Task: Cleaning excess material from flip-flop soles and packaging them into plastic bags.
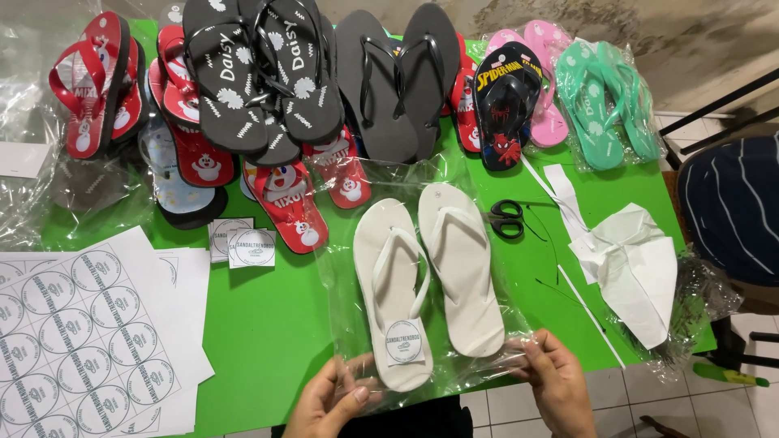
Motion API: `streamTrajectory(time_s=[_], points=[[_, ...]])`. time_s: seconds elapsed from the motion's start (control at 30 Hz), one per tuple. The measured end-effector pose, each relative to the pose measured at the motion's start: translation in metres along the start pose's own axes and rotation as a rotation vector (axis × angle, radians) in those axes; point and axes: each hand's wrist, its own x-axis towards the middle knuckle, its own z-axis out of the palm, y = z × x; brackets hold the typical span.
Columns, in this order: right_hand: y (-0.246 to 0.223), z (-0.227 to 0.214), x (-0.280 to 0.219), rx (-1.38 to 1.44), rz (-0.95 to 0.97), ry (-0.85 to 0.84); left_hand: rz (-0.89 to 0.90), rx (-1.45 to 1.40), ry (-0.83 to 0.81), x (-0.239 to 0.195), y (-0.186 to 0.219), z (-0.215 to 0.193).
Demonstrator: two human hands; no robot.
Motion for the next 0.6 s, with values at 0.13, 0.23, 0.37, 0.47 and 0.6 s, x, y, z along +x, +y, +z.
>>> streamTrajectory(time_s=[0.13, 0.23, 0.37, 0.47, 0.6], points=[[-0.001, 0.018, -0.005, 0.465, -0.018, -0.023, -0.104, -0.415, 0.113, 0.007, -0.019, 0.017], [-0.006, 0.032, -0.013, 0.675, -0.177, -0.342, -0.094, -0.556, 0.079, 0.011, -0.029, 0.025], [-0.012, 0.057, -0.025, 0.648, -0.217, -0.437, -0.173, -0.668, 0.096, 0.017, -0.043, 0.031], [0.009, 0.067, -0.028, 0.825, -0.258, -0.372, -0.266, -0.661, 0.069, 0.011, -0.025, 0.051], [-0.006, 0.103, -0.035, 0.777, -0.373, -0.268, -0.347, -0.601, -0.015, 0.01, -0.04, 0.046]])
